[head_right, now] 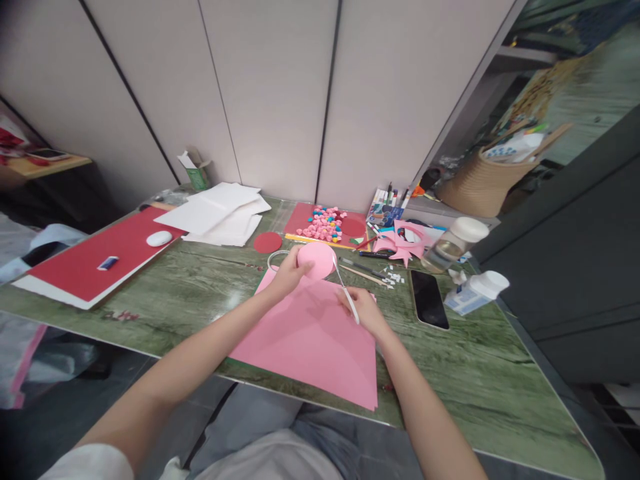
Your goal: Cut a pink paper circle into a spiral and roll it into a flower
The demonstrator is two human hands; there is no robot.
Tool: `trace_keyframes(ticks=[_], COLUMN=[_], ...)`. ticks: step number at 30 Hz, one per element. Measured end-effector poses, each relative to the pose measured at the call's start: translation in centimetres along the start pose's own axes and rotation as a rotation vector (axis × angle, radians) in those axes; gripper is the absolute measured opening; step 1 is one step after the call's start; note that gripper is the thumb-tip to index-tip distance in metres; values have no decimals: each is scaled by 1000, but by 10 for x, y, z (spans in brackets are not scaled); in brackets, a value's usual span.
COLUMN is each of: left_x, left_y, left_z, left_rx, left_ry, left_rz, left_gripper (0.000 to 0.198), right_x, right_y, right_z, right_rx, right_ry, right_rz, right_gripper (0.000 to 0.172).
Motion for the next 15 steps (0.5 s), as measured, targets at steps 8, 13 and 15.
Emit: trace_keyframes(ticks=[8,13,15], left_x=[1,0,0], left_y=[-3,-2,-1], left_z=[2,1,-1], left_rx=[5,10,7], left_ry=[19,12,8], left_rz=[-33,-30,-11], left_gripper=[31,30,29], right_x=[0,0,0], right_y=[2,1,1], right_z=[-2,-1,-1], right_rx=[4,4,6], right_ry=[-5,-6,2], right_rz=[11,21,20], right_gripper=[40,40,40])
Point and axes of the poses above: each hand's wrist, its own x-axis towards the middle knuckle, its own y-axis out of the palm, z = x × y, the point moved 8 cm from there along x, towards the middle knuckle, and after that the axes turned 10 degrees about y, right-handed, at the moved point
